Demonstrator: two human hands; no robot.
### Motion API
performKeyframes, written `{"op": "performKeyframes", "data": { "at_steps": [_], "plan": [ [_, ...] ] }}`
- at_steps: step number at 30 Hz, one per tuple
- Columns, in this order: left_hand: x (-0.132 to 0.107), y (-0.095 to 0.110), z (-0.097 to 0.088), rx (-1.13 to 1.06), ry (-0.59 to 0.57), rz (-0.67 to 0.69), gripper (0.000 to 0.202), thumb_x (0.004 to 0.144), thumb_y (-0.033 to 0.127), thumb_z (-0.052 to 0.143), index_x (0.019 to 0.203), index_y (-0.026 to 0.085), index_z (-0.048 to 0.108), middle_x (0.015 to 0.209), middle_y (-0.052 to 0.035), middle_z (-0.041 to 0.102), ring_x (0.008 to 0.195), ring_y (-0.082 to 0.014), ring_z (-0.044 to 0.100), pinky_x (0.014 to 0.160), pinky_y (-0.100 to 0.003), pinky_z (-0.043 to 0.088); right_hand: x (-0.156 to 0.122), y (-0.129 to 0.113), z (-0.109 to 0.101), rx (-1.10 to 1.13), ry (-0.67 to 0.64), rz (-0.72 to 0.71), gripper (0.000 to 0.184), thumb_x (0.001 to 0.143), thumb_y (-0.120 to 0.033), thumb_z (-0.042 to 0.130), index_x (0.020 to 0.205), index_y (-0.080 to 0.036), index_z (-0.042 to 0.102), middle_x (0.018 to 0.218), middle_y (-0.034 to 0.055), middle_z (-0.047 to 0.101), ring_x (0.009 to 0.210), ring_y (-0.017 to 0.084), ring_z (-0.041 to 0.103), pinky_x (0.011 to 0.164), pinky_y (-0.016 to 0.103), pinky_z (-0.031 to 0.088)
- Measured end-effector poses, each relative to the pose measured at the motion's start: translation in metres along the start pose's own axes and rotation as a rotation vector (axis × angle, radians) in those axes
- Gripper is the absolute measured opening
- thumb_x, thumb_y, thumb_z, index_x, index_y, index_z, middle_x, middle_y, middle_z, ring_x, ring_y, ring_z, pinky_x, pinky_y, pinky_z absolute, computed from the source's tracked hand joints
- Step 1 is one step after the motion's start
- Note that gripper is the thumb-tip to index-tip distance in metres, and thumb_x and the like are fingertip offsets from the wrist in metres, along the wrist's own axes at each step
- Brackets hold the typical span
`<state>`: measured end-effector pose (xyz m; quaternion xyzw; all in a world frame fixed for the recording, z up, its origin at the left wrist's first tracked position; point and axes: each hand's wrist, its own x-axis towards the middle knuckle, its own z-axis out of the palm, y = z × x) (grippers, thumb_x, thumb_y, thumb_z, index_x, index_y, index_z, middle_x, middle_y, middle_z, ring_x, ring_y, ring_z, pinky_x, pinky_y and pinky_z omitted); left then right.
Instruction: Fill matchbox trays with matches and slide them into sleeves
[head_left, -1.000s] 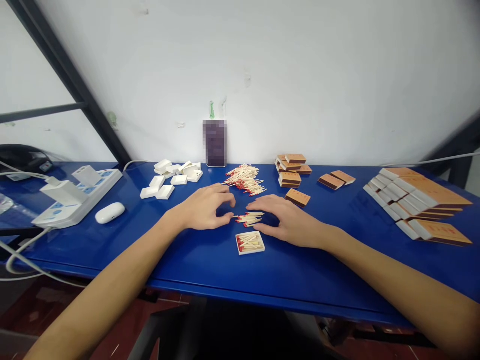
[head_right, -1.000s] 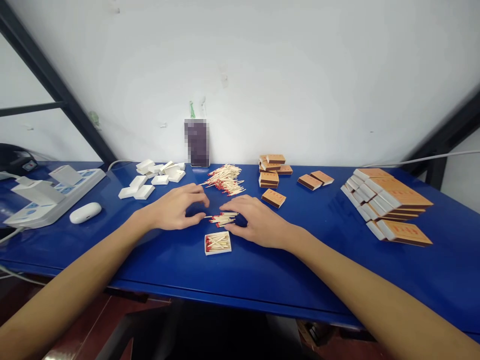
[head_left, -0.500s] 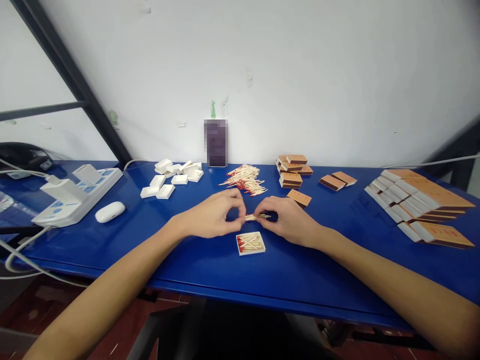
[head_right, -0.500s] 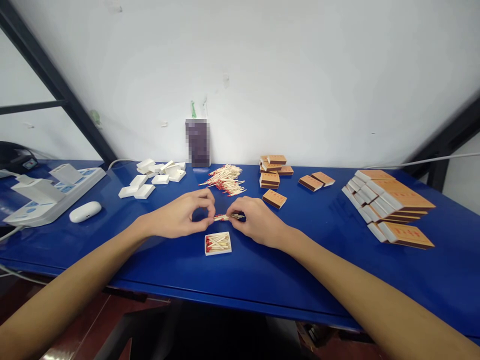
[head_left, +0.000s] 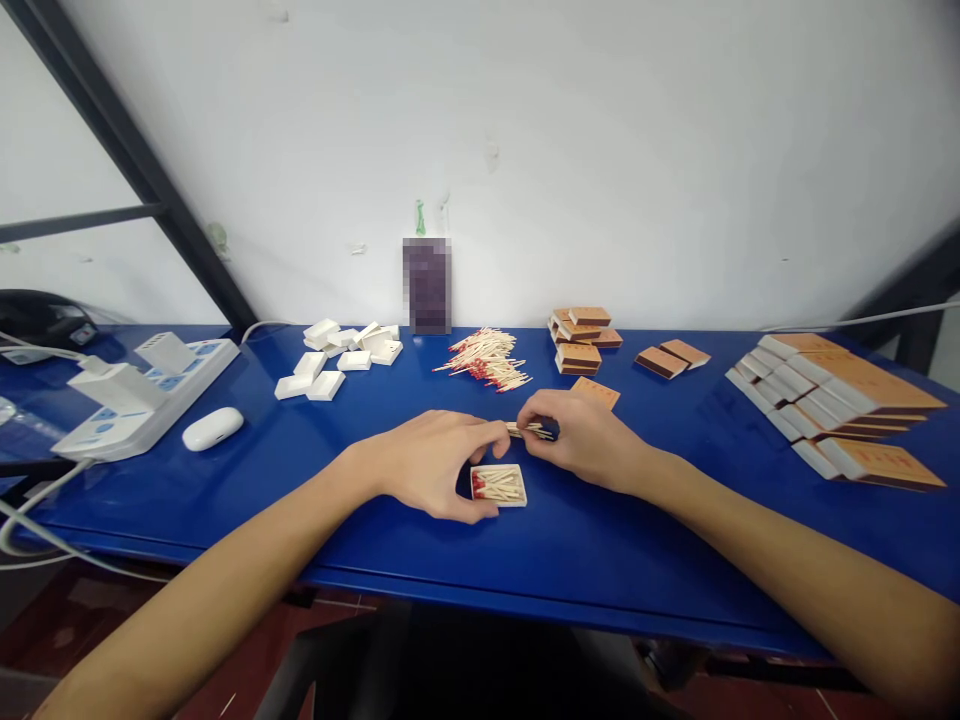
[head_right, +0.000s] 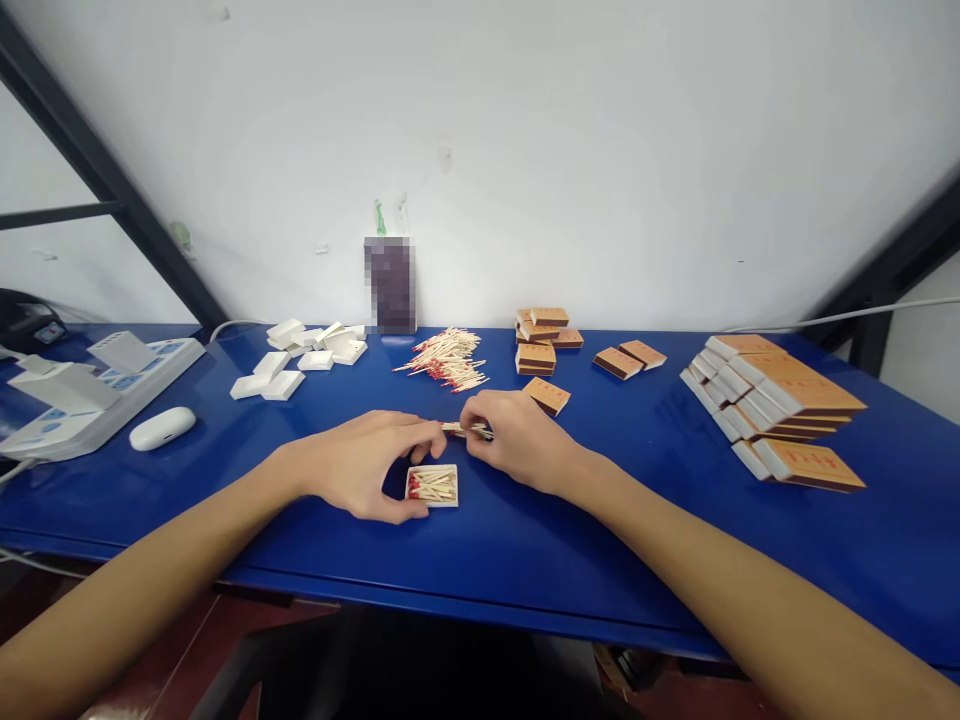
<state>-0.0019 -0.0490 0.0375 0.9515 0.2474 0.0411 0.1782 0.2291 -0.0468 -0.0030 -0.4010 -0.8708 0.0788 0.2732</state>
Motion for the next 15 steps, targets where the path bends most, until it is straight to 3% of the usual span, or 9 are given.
{"op": "performKeyframes", "data": {
  "at_steps": [3,6,9,11,13,15],
  "plan": [
    [-0.002,-0.012,-0.003,-0.091,0.056,0.000,0.041,0.074,0.048,0.071,0.096,0.020,0.050,0.081,0.0020,0.054,0.068,-0.0134,0.048,0.065,-0.026,0.036,-0.001,-0.005,-0.012,0.001,0.018,0.001,0.007,0.078,-0.012,0.062,0.076,-0.019,0.063,0.074,0.0003,0.068,0.066,0.014,0.061,0.063,0.025,0.045],
    [-0.002,-0.027,-0.003,-0.253,0.180,-0.017,0.033,0.087,0.050,0.057,0.088,0.018,0.048,0.077,0.0022,0.049,0.067,-0.0121,0.043,0.064,-0.026,0.035,-0.004,-0.018,-0.022,0.049,0.005,-0.015,0.010,0.077,-0.010,0.061,0.075,-0.020,0.062,0.073,-0.0007,0.069,0.066,0.013,0.061,0.063,0.024,0.044],
    [0.000,-0.038,-0.002,-0.376,0.327,-0.096,0.030,0.095,0.045,0.041,0.081,0.018,0.044,0.074,0.0026,0.043,0.068,-0.0119,0.038,0.064,-0.026,0.033,-0.008,-0.036,-0.023,0.137,-0.066,-0.022,0.011,0.077,-0.010,0.059,0.074,-0.020,0.061,0.073,-0.0012,0.068,0.065,0.012,0.061,0.063,0.024,0.045],
    [0.002,-0.042,0.001,-0.431,0.387,-0.129,0.028,0.094,0.042,0.042,0.079,0.018,0.042,0.073,0.0030,0.040,0.068,-0.0117,0.036,0.063,-0.026,0.031,-0.010,-0.046,-0.020,0.166,-0.117,-0.030,0.013,0.077,-0.008,0.058,0.073,-0.020,0.060,0.071,-0.0017,0.066,0.063,0.012,0.058,0.062,0.024,0.044],
    [0.004,-0.042,0.003,-0.472,0.421,-0.133,0.026,0.090,0.040,0.046,0.077,0.018,0.042,0.071,0.0036,0.039,0.066,-0.0111,0.035,0.061,-0.025,0.030,-0.012,-0.052,-0.016,0.155,-0.143,-0.037,0.015,0.077,-0.007,0.058,0.071,-0.020,0.059,0.069,-0.0021,0.063,0.062,0.011,0.056,0.061,0.023,0.042],
    [0.003,-0.039,0.003,-0.462,0.382,-0.115,0.024,0.089,0.038,0.049,0.079,0.017,0.048,0.068,0.0041,0.041,0.063,-0.0104,0.036,0.060,-0.025,0.031,-0.012,-0.054,-0.012,0.136,-0.146,-0.029,0.015,0.076,-0.006,0.059,0.070,-0.020,0.058,0.069,-0.0021,0.062,0.061,0.011,0.054,0.060,0.023,0.041]
  ]
}}
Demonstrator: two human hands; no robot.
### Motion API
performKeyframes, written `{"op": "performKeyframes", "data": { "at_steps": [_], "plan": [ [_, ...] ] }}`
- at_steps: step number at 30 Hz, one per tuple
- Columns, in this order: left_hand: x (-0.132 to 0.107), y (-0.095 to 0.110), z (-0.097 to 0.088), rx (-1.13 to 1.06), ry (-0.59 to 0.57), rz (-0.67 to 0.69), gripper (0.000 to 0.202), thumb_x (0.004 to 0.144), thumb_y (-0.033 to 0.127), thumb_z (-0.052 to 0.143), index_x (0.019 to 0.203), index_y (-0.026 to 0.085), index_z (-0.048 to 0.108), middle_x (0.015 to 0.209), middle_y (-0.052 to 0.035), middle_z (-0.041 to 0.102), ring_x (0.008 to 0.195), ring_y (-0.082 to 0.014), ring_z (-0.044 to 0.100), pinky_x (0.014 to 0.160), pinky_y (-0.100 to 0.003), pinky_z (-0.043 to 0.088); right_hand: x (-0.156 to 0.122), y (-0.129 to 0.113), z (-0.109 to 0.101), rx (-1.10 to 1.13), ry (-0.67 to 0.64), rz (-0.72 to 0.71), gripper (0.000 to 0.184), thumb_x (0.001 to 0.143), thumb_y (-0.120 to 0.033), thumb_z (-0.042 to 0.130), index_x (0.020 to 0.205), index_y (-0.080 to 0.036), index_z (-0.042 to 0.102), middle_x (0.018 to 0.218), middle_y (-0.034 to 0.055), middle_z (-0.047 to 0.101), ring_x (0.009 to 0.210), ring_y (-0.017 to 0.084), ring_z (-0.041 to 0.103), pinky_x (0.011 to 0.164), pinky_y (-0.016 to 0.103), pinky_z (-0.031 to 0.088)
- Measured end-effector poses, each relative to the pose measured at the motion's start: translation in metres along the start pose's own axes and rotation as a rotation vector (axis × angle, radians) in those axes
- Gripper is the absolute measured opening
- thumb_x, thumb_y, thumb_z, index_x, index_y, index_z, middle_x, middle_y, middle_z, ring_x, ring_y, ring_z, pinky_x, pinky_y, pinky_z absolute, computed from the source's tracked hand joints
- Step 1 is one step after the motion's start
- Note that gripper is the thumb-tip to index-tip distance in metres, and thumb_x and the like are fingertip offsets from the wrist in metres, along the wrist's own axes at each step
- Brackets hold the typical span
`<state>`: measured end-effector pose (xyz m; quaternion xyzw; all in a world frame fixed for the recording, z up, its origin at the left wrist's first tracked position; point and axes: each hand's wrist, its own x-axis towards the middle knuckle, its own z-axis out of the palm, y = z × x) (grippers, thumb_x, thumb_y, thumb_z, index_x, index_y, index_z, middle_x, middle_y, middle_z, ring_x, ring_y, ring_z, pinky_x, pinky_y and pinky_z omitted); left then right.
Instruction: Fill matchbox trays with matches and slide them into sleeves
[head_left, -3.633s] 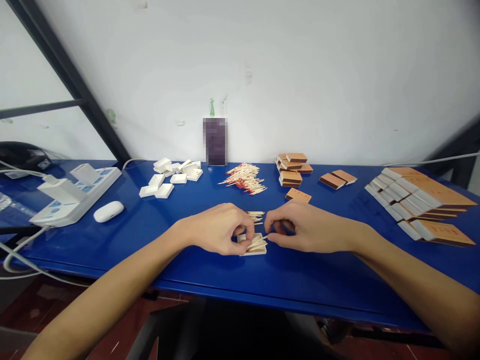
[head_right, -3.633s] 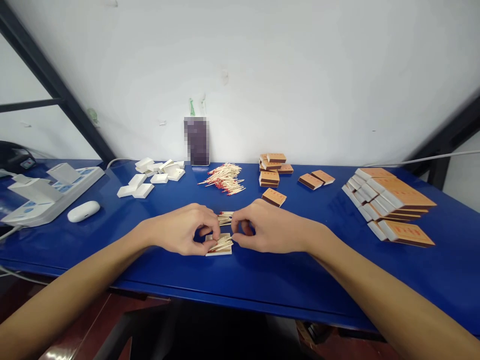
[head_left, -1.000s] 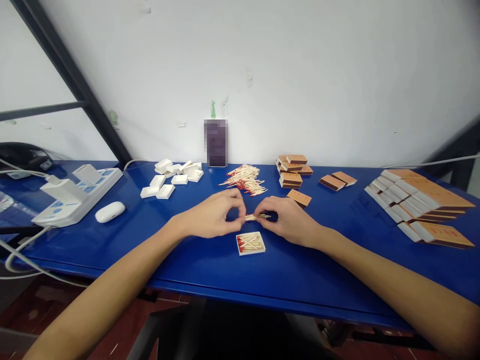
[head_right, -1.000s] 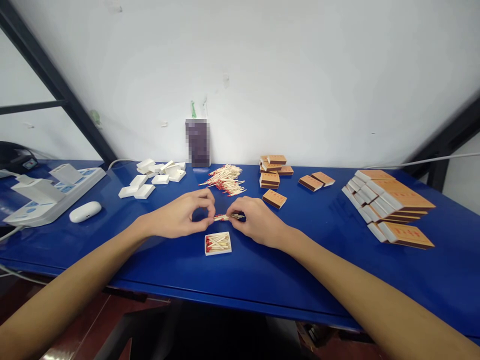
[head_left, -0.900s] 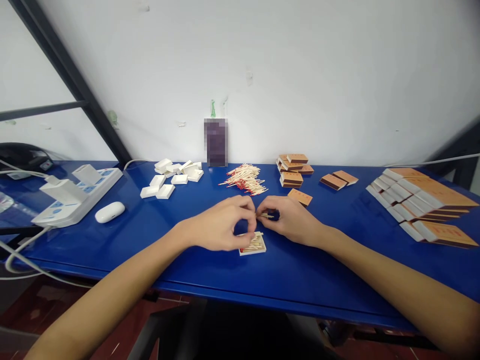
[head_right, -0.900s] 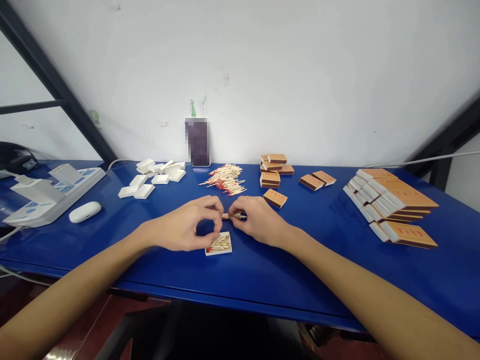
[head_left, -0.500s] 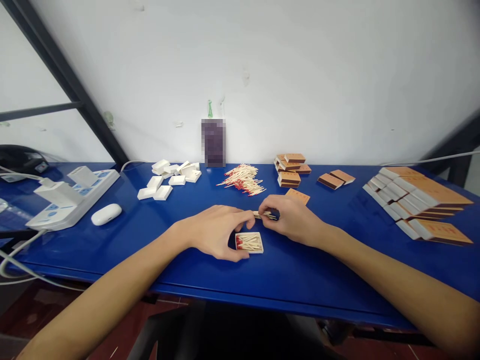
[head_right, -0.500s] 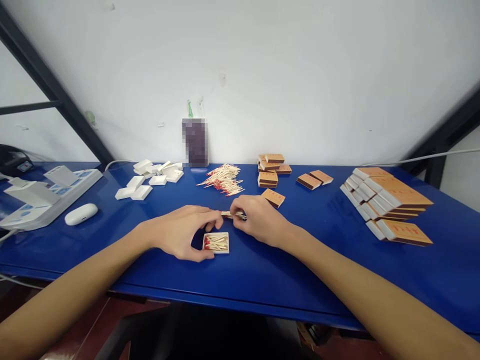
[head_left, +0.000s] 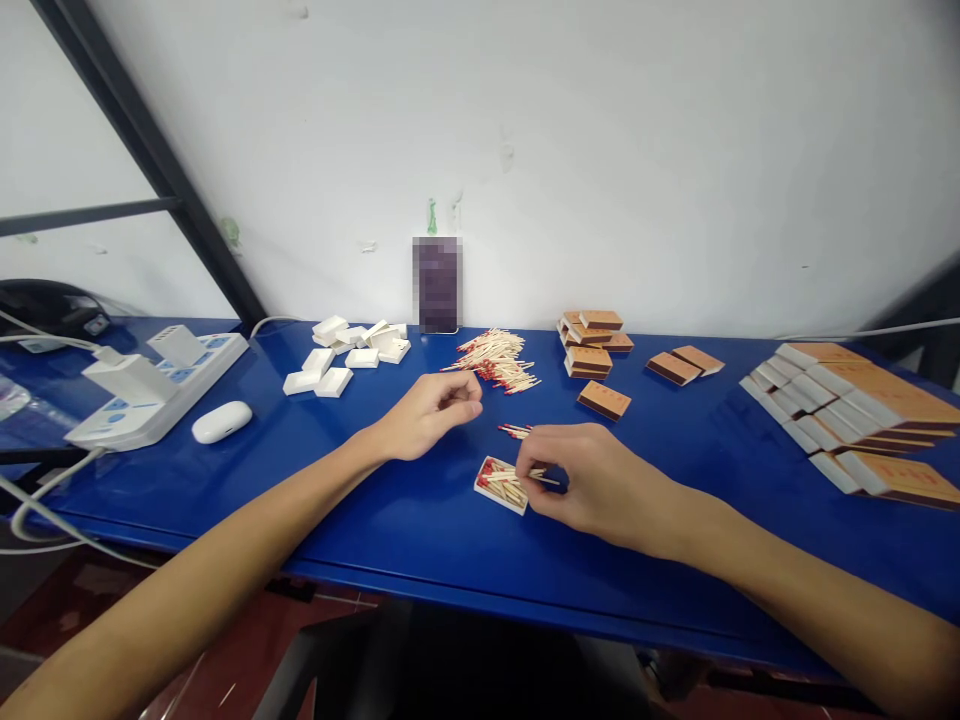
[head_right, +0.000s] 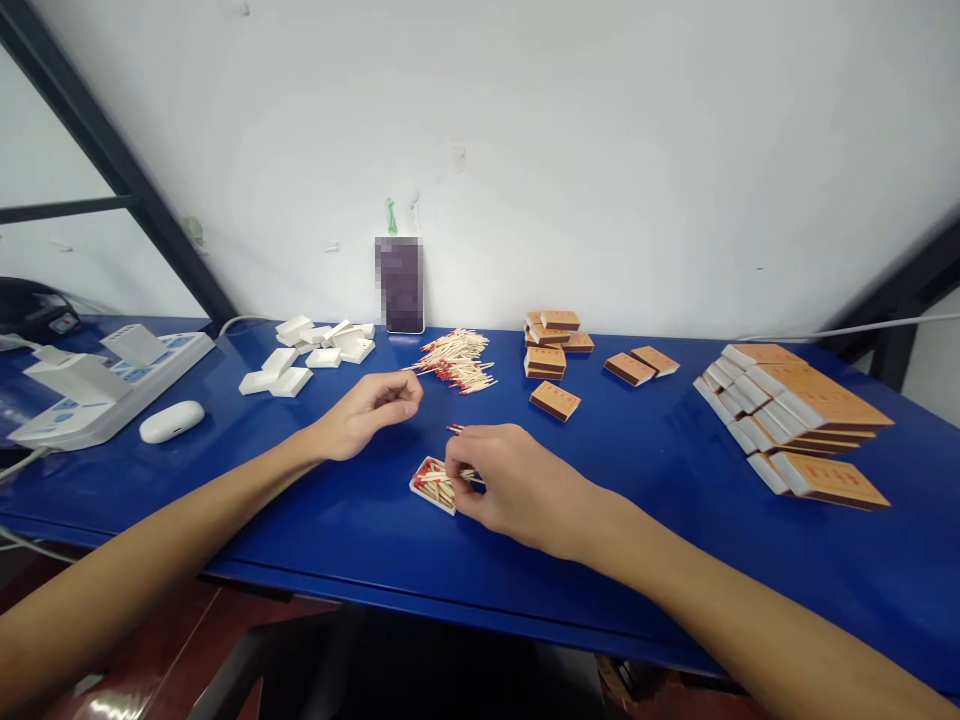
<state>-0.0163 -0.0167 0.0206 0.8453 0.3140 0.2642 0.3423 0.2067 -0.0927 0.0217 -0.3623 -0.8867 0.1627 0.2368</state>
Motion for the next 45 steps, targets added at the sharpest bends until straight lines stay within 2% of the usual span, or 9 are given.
{"op": "performKeyframes", "data": {
  "at_steps": [5,8,15,20,25,29,32,36,45],
  "plan": [
    [-0.003,0.008,-0.003,0.142,-0.317,0.082,0.033,0.084,0.038,0.063,0.108,0.017,0.065,0.081,-0.0001,0.060,0.067,-0.0109,0.048,0.063,-0.024,0.037,0.001,0.006,0.003,-0.017,0.038,0.009,0.014,0.078,-0.007,0.059,0.071,-0.019,0.059,0.071,-0.0009,0.063,0.061,0.011,0.055,0.059,0.023,0.041],
    [-0.004,0.009,-0.004,0.167,-0.423,0.086,0.042,0.077,0.045,0.073,0.109,0.018,0.069,0.084,-0.0017,0.063,0.070,-0.0127,0.053,0.064,-0.025,0.039,0.001,0.009,0.003,-0.037,0.049,-0.008,0.014,0.078,-0.007,0.059,0.071,-0.019,0.059,0.072,-0.0005,0.063,0.061,0.011,0.055,0.059,0.022,0.040],
    [-0.005,0.010,0.002,0.262,-0.367,0.065,0.040,0.070,0.049,0.078,0.093,0.017,0.068,0.077,0.0010,0.061,0.063,-0.0105,0.051,0.060,-0.024,0.037,0.001,0.008,0.007,-0.107,-0.006,-0.110,0.018,0.086,-0.007,0.056,0.074,-0.019,0.062,0.072,0.0012,0.061,0.070,0.014,0.056,0.065,0.026,0.042],
    [-0.004,0.010,-0.001,0.216,-0.403,0.044,0.046,0.070,0.052,0.079,0.100,0.018,0.070,0.079,0.0000,0.061,0.067,-0.0117,0.052,0.062,-0.024,0.039,0.000,0.009,0.005,-0.098,-0.035,-0.100,0.016,0.089,-0.014,0.056,0.078,-0.020,0.065,0.075,0.0026,0.063,0.073,0.016,0.057,0.065,0.026,0.043],
    [-0.003,0.006,-0.010,0.091,-0.442,-0.027,0.056,0.065,0.048,0.084,0.111,0.020,0.070,0.082,-0.0005,0.062,0.070,-0.0130,0.054,0.063,-0.024,0.040,-0.002,0.007,-0.008,-0.070,-0.008,-0.074,0.011,0.088,-0.018,0.056,0.088,-0.021,0.067,0.080,0.0039,0.065,0.075,0.016,0.059,0.065,0.027,0.044],
    [-0.001,0.003,-0.014,0.064,-0.466,-0.072,0.058,0.064,0.046,0.085,0.113,0.020,0.070,0.082,-0.0008,0.064,0.072,-0.0127,0.055,0.064,-0.024,0.039,-0.005,0.009,-0.023,-0.176,-0.082,-0.024,0.004,0.082,-0.023,0.061,0.078,-0.021,0.062,0.074,0.0020,0.063,0.067,0.016,0.055,0.061,0.029,0.040],
    [0.000,0.000,-0.014,0.054,-0.475,-0.100,0.056,0.065,0.046,0.084,0.112,0.019,0.071,0.082,-0.0006,0.064,0.070,-0.0115,0.054,0.062,-0.023,0.037,-0.006,0.013,-0.029,-0.218,-0.164,0.012,0.011,0.079,-0.028,0.066,0.072,-0.021,0.059,0.071,0.0008,0.063,0.063,0.016,0.054,0.059,0.030,0.038],
    [0.002,-0.004,-0.012,0.039,-0.464,-0.116,0.052,0.067,0.047,0.083,0.109,0.019,0.073,0.081,-0.0013,0.065,0.070,-0.0123,0.057,0.060,-0.023,0.038,-0.006,0.017,-0.029,-0.147,-0.242,0.024,0.010,0.077,-0.017,0.064,0.069,-0.022,0.060,0.071,-0.0015,0.065,0.065,0.015,0.057,0.061,0.028,0.040],
    [0.003,-0.004,-0.003,0.023,-0.423,-0.116,0.045,0.068,0.053,0.081,0.096,0.018,0.076,0.074,-0.0008,0.063,0.064,-0.0113,0.053,0.056,-0.023,0.036,-0.002,0.021,-0.022,-0.137,-0.178,-0.040,0.013,0.087,-0.018,0.057,0.075,-0.022,0.062,0.070,-0.0008,0.062,0.064,0.015,0.055,0.062,0.029,0.039]
  ]
}}
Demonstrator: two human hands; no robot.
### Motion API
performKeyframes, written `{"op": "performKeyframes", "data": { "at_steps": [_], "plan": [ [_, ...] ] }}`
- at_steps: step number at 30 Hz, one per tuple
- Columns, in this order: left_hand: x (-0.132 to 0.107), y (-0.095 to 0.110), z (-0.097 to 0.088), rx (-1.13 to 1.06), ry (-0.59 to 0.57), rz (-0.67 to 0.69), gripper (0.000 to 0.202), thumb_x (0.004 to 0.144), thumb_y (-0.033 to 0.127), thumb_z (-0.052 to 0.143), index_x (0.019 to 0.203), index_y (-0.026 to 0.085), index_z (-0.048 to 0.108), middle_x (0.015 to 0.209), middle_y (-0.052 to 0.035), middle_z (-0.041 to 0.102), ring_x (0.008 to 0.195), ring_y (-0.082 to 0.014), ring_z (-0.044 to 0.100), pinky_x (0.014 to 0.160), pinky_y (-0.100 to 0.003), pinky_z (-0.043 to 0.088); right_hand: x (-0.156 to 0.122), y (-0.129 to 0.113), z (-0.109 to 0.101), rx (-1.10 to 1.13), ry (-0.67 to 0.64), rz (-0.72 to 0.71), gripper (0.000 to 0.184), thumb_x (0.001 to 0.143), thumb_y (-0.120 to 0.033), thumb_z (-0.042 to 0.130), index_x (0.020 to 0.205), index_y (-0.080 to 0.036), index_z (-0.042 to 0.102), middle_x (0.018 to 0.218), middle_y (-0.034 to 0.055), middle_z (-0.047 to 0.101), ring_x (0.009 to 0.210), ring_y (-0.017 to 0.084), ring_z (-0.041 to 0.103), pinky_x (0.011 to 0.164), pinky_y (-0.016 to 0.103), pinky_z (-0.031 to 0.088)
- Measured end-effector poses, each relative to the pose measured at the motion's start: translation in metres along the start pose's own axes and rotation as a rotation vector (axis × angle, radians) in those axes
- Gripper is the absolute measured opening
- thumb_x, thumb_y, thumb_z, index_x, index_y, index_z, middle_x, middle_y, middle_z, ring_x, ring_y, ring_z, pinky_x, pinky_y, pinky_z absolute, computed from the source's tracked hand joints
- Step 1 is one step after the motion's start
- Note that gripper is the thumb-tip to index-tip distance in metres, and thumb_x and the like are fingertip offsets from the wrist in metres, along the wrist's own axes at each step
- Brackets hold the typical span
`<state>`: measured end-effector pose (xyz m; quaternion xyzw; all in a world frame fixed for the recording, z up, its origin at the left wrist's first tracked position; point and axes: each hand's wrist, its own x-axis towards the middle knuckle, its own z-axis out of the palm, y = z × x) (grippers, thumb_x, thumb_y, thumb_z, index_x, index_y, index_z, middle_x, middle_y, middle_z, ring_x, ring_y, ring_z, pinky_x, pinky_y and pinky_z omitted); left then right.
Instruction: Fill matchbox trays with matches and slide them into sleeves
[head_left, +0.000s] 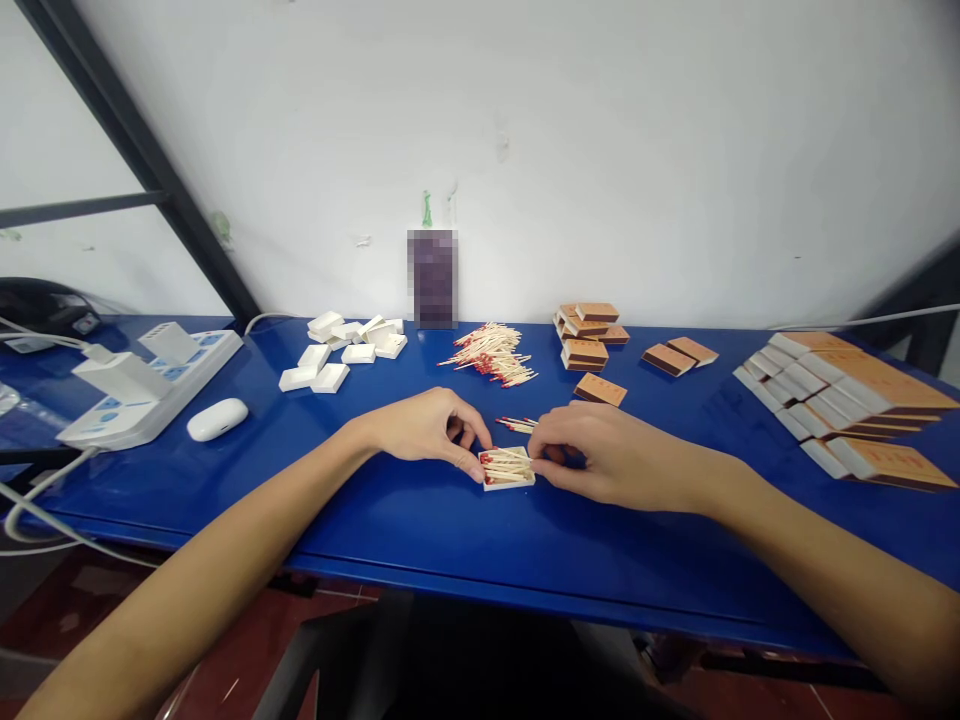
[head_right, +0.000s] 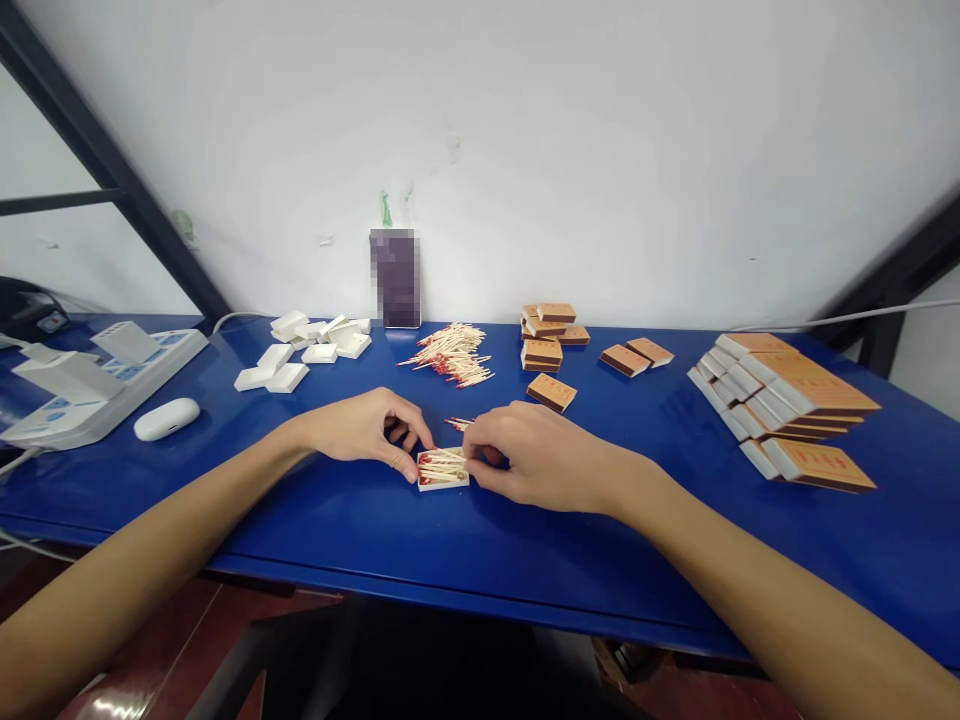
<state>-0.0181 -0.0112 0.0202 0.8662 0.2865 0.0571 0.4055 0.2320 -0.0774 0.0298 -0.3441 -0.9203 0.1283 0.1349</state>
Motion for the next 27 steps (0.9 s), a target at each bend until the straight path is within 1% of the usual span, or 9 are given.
{"op": "performKeyframes", "data": {
  "at_steps": [4,10,12,15,18,20,22,23,27],
  "plan": [
    [0.001,0.002,0.002,0.004,0.020,0.005,0.045,0.069,0.055,0.079,0.093,0.016,0.075,0.069,0.0009,0.060,0.059,-0.0093,0.049,0.053,-0.022,0.033,0.000,0.001,0.002,-0.043,0.006,-0.019,0.018,0.093,-0.022,0.051,0.079,-0.021,0.062,0.073,0.0008,0.063,0.066,0.016,0.055,0.063,0.029,0.038],
    [0.000,0.006,0.005,0.063,0.042,0.029,0.045,0.072,0.058,0.075,0.092,0.017,0.075,0.067,0.0016,0.058,0.059,-0.0091,0.047,0.053,-0.023,0.033,0.002,0.002,0.006,-0.104,0.026,-0.009,0.018,0.095,-0.023,0.048,0.085,-0.020,0.062,0.075,0.0019,0.059,0.067,0.016,0.053,0.063,0.030,0.037],
    [-0.001,0.008,0.005,0.086,0.048,0.033,0.045,0.074,0.058,0.073,0.094,0.017,0.074,0.068,0.0013,0.058,0.059,-0.0094,0.047,0.055,-0.023,0.033,0.002,0.002,0.007,-0.102,0.043,-0.004,0.018,0.095,-0.023,0.047,0.089,-0.020,0.063,0.079,0.0029,0.060,0.070,0.016,0.054,0.064,0.030,0.038],
    [-0.002,0.010,0.007,0.135,0.070,0.046,0.047,0.076,0.060,0.071,0.095,0.017,0.073,0.070,0.0010,0.059,0.059,-0.0095,0.046,0.056,-0.023,0.034,0.002,0.001,0.006,-0.031,0.073,-0.017,0.019,0.097,-0.022,0.045,0.095,-0.020,0.064,0.092,0.0058,0.063,0.079,0.018,0.058,0.071,0.032,0.043],
    [-0.002,0.013,0.010,0.225,0.102,0.088,0.052,0.071,0.063,0.073,0.095,0.017,0.070,0.073,0.0010,0.058,0.062,-0.0104,0.048,0.058,-0.023,0.034,0.002,0.000,0.005,0.090,0.090,-0.047,0.013,0.094,-0.026,0.052,0.101,-0.020,0.062,0.105,0.0071,0.066,0.094,0.020,0.061,0.083,0.034,0.046],
    [-0.002,0.014,0.013,0.316,0.130,0.135,0.058,0.064,0.066,0.076,0.092,0.017,0.067,0.075,0.0011,0.057,0.064,-0.0117,0.049,0.060,-0.024,0.035,0.001,0.000,0.006,0.137,0.083,-0.047,0.018,0.089,-0.032,0.061,0.104,-0.022,0.061,0.111,0.0066,0.066,0.099,0.022,0.061,0.087,0.035,0.047],
    [-0.001,0.015,0.015,0.404,0.145,0.178,0.059,0.061,0.068,0.077,0.088,0.017,0.063,0.075,0.0011,0.057,0.066,-0.0131,0.051,0.063,-0.025,0.036,0.001,0.000,0.007,0.146,0.058,-0.028,0.024,0.085,-0.036,0.066,0.104,-0.022,0.061,0.109,0.0058,0.067,0.095,0.022,0.062,0.083,0.035,0.048],
    [0.000,0.015,0.016,0.439,0.150,0.193,0.057,0.063,0.067,0.076,0.086,0.017,0.062,0.075,0.0009,0.057,0.067,-0.0137,0.051,0.064,-0.025,0.036,0.002,0.000,0.009,0.142,0.047,-0.019,0.023,0.084,-0.036,0.067,0.102,-0.022,0.062,0.105,0.0052,0.067,0.091,0.021,0.062,0.080,0.034,0.047],
    [-0.001,0.015,0.016,0.526,0.178,0.205,0.040,0.073,0.055,0.071,0.085,0.018,0.061,0.079,-0.0002,0.057,0.071,-0.0150,0.052,0.068,-0.026,0.038,0.003,-0.001,0.012,0.157,0.054,-0.006,0.011,0.088,-0.031,0.063,0.092,-0.021,0.061,0.089,0.0016,0.064,0.078,0.016,0.058,0.072,0.029,0.044]
  ]
}}
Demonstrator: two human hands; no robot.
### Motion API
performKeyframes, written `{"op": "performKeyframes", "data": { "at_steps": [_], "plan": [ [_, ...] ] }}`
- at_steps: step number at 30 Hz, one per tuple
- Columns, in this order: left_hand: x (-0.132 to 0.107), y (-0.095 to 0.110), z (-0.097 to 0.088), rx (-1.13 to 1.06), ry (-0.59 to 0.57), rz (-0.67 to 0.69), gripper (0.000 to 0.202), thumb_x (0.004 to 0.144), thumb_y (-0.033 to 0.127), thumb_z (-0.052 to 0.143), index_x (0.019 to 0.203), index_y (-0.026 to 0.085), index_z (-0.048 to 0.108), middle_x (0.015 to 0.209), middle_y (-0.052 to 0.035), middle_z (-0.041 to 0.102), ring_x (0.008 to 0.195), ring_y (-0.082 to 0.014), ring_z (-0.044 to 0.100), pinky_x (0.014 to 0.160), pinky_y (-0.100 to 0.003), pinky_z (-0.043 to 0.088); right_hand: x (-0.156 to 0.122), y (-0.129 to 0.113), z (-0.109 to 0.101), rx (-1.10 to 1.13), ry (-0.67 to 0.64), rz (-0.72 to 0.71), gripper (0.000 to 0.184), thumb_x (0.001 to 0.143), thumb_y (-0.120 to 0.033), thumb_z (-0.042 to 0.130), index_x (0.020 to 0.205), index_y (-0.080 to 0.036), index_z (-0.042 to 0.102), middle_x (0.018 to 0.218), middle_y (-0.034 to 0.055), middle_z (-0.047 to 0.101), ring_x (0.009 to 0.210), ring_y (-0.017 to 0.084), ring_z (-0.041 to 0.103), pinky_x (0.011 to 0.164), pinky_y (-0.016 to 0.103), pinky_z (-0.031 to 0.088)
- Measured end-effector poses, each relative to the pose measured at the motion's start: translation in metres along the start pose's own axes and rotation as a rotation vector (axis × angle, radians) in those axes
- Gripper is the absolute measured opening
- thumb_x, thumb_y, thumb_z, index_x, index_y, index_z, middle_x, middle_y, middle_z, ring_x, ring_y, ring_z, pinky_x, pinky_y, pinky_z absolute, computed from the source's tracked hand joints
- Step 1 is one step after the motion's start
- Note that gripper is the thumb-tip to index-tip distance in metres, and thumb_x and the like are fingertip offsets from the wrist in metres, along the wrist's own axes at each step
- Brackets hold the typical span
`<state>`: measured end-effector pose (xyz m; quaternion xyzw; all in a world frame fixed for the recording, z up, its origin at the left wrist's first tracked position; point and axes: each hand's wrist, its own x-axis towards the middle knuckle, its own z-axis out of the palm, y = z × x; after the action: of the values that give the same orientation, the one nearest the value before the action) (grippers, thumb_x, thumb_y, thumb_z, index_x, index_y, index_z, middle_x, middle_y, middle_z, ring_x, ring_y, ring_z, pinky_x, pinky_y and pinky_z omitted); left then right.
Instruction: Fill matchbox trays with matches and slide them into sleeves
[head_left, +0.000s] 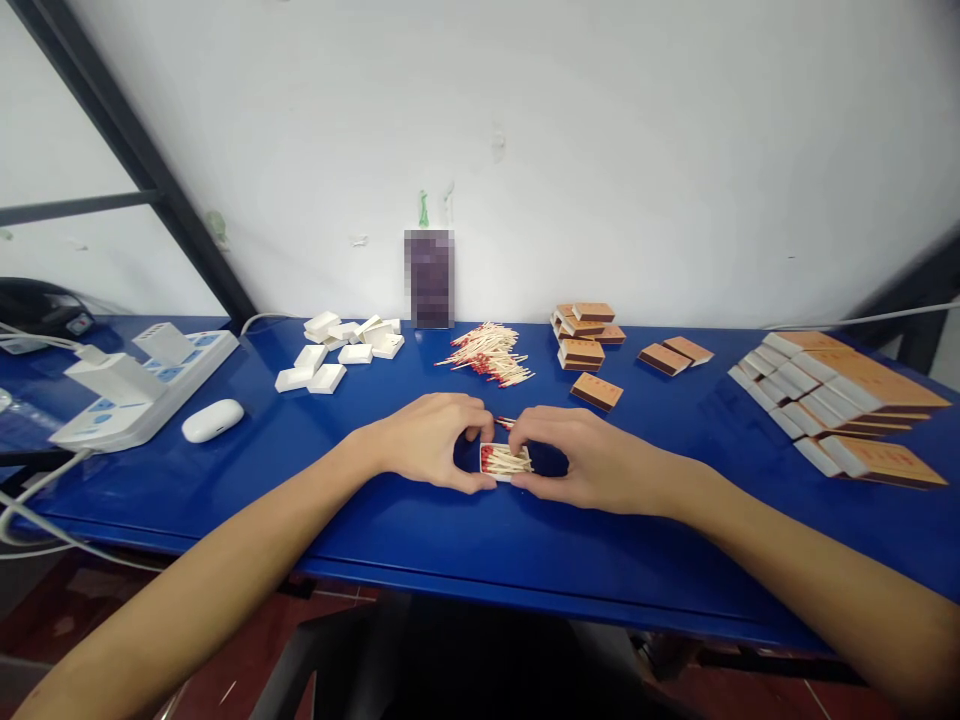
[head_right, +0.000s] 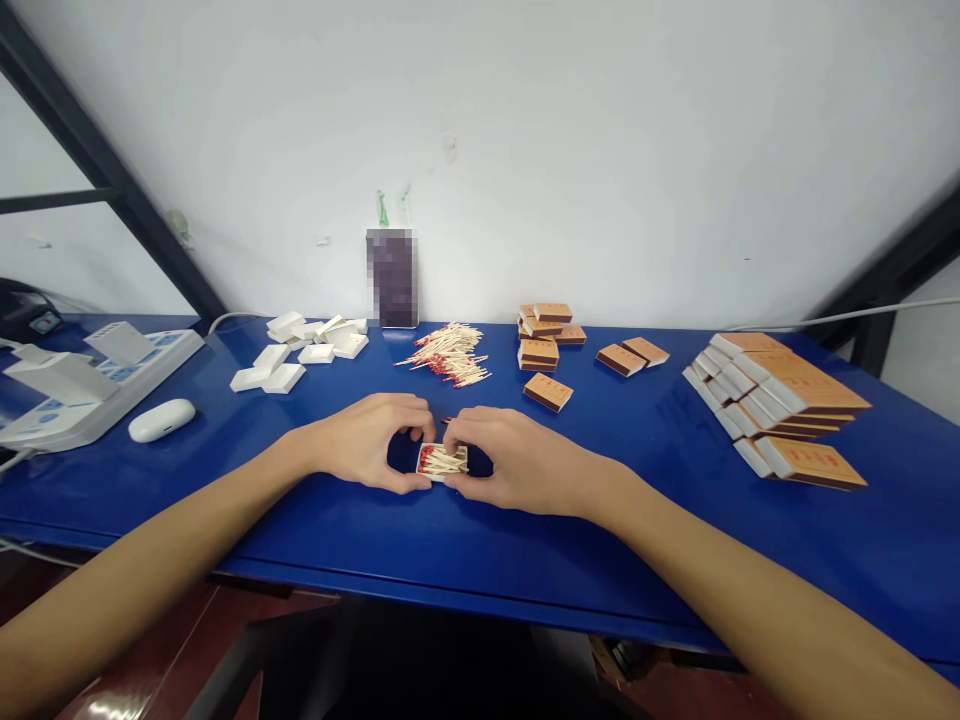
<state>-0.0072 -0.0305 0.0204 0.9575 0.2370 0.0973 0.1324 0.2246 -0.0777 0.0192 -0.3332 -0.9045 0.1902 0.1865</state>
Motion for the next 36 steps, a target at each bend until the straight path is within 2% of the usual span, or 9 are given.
{"op": "performKeyframes", "data": {
  "at_steps": [7,12,16,19,25,32,36],
  "plan": [
    [0.000,0.002,0.000,0.016,-0.021,0.024,0.034,0.074,0.049,0.071,0.085,0.018,0.060,0.079,0.0005,0.057,0.071,-0.0142,0.052,0.067,-0.026,0.038,0.002,0.002,-0.002,0.141,-0.036,0.025,0.022,0.086,-0.042,0.067,0.087,-0.021,0.061,0.083,-0.0006,0.062,0.074,0.014,0.054,0.068,0.028,0.043],
    [0.000,0.003,-0.001,0.013,-0.025,0.021,0.040,0.073,0.054,0.072,0.082,0.018,0.059,0.078,0.0001,0.056,0.069,-0.0140,0.051,0.065,-0.026,0.037,0.002,0.004,0.000,0.138,-0.041,0.012,0.015,0.092,-0.033,0.059,0.083,-0.020,0.062,0.083,0.0000,0.061,0.073,0.013,0.054,0.068,0.028,0.042],
    [-0.002,0.004,-0.002,0.010,-0.009,0.034,0.047,0.074,0.062,0.069,0.091,0.018,0.060,0.081,-0.0007,0.057,0.073,-0.0158,0.052,0.069,-0.028,0.039,0.001,0.002,0.001,0.143,-0.027,-0.009,0.009,0.091,-0.026,0.058,0.085,-0.020,0.062,0.085,0.0005,0.060,0.073,0.012,0.055,0.069,0.027,0.043],
    [-0.002,0.007,-0.002,0.010,0.017,0.060,0.041,0.077,0.055,0.069,0.094,0.019,0.059,0.086,-0.0012,0.058,0.078,-0.0170,0.054,0.072,-0.028,0.040,0.000,0.000,0.000,0.143,-0.032,-0.020,0.007,0.090,-0.021,0.058,0.083,-0.020,0.060,0.087,0.0009,0.060,0.073,0.012,0.055,0.069,0.027,0.044],
    [-0.002,0.010,0.002,0.007,0.025,0.108,0.029,0.077,0.042,0.070,0.088,0.019,0.057,0.087,-0.0014,0.061,0.080,-0.0170,0.057,0.074,-0.029,0.041,-0.001,-0.002,0.001,0.125,-0.040,-0.006,0.002,0.087,-0.021,0.060,0.085,-0.020,0.061,0.090,0.0018,0.061,0.077,0.014,0.057,0.074,0.029,0.045],
    [-0.002,0.010,0.004,0.024,0.013,0.125,0.023,0.080,0.039,0.069,0.082,0.018,0.058,0.085,-0.0009,0.061,0.079,-0.0162,0.057,0.074,-0.030,0.040,0.001,-0.001,0.001,0.157,-0.068,-0.006,0.009,0.090,-0.026,0.060,0.084,-0.020,0.063,0.094,0.0019,0.060,0.079,0.013,0.057,0.075,0.028,0.046],
    [-0.001,0.011,0.002,0.016,0.006,0.113,0.024,0.081,0.039,0.069,0.082,0.018,0.057,0.085,-0.0006,0.061,0.079,-0.0161,0.056,0.074,-0.029,0.040,0.001,0.000,0.002,0.125,-0.034,-0.005,0.008,0.089,-0.024,0.060,0.082,-0.020,0.062,0.091,0.0019,0.060,0.078,0.014,0.056,0.074,0.029,0.045]
  ]
}}
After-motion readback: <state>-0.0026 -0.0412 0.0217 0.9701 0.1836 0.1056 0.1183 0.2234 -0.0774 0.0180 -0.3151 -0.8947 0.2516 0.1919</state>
